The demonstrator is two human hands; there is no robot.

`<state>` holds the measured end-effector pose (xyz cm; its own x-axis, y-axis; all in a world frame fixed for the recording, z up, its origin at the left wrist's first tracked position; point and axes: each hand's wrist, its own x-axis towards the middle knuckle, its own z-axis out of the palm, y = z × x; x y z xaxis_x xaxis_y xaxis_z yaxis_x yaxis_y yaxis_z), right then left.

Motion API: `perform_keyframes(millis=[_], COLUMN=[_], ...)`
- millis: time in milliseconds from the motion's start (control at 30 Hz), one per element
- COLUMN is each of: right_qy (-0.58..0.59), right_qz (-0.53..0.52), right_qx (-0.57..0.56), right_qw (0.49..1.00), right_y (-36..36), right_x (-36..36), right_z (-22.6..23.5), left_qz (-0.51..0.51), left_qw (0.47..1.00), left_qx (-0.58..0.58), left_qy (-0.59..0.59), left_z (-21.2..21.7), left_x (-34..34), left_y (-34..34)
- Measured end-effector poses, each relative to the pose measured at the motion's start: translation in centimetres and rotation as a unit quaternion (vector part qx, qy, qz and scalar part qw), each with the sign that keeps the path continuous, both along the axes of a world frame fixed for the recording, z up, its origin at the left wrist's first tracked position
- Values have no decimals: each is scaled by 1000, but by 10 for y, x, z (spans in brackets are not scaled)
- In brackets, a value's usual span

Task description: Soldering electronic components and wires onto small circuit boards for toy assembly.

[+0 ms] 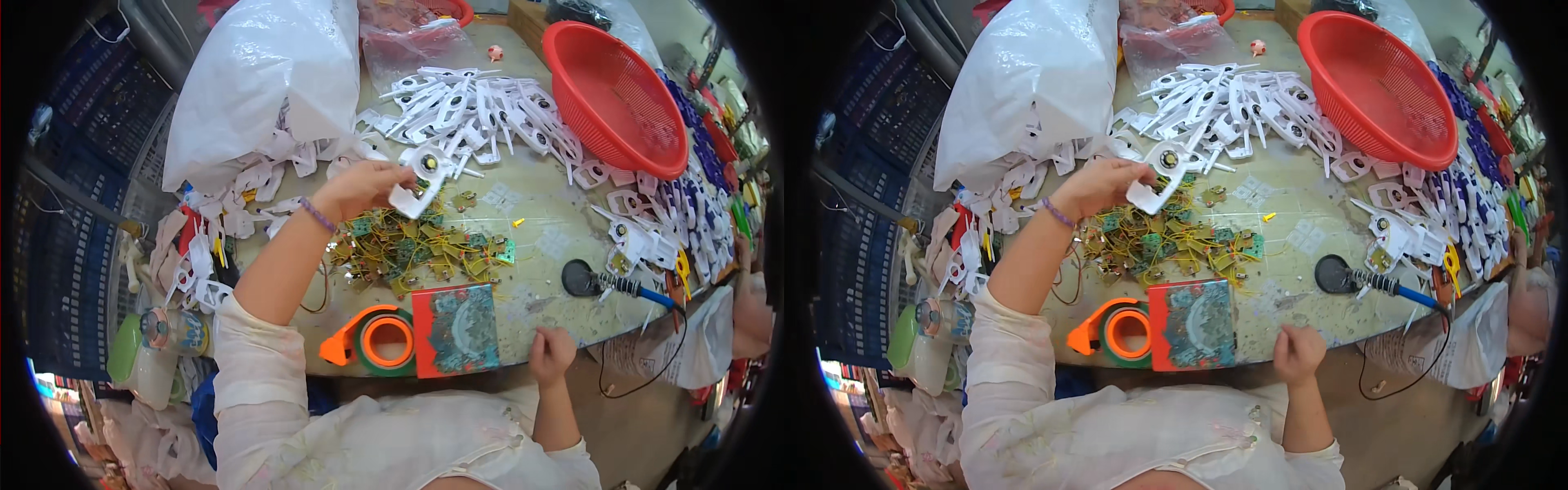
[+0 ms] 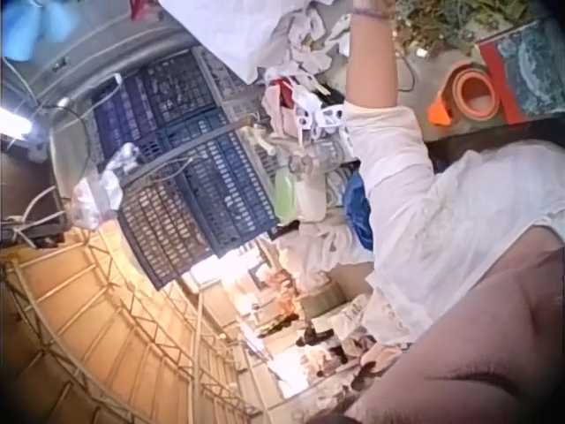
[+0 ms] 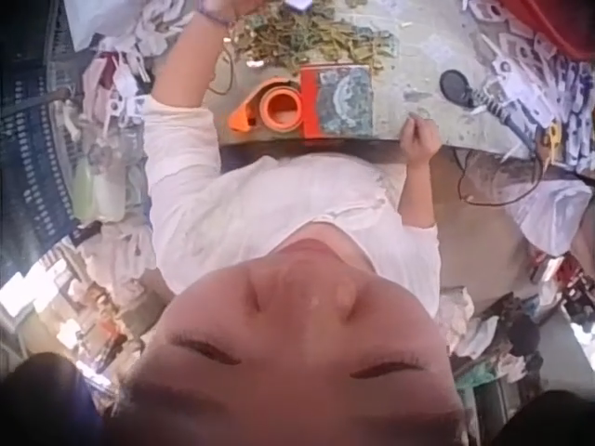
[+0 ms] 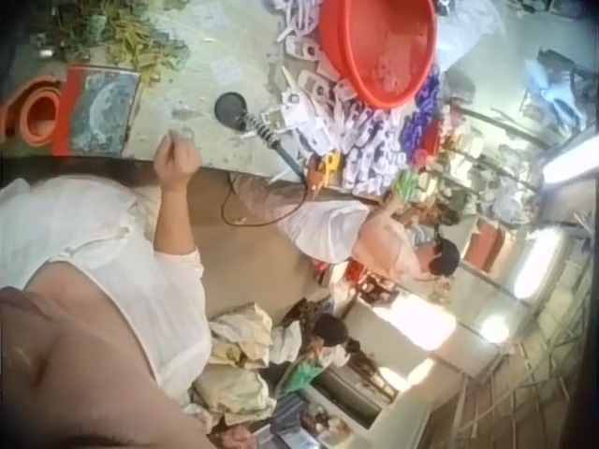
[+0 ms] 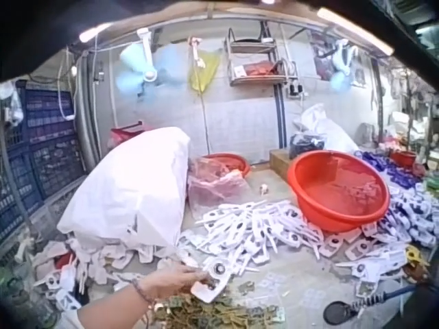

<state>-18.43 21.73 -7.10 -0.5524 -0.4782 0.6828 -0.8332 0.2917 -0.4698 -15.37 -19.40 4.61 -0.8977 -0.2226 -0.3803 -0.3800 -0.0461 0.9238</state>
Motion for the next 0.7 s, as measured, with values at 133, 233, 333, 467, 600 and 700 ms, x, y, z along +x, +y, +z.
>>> perform_keyframes(millis=[133,233,333,467,600,700], right_qy=[-85,-340,-475,-567,-533,-584], right_qz=[-53,35,190,222,162,162], right_qx=[-14,-209,-294,-183,-252,-258], right_qw=[995,916,808,772,791,752], right_y=[6,0,-30,-25,-29,-11], right_x=[11,44,78,92,86,65], right_z=[-2,35,88,94,88,81], left_qz=[-78,-149,-213,-234,-124,67], left_qw=[989,985,972,964,953,950], left_qx=[114,69,66,52,-137,-248], left_qy=[50,52,72,117,239,180], left_z=[23,39,34,9,-1,-12], left_x=[46,83,124,164,183,196], left_y=[44,98,146,182,164,110])
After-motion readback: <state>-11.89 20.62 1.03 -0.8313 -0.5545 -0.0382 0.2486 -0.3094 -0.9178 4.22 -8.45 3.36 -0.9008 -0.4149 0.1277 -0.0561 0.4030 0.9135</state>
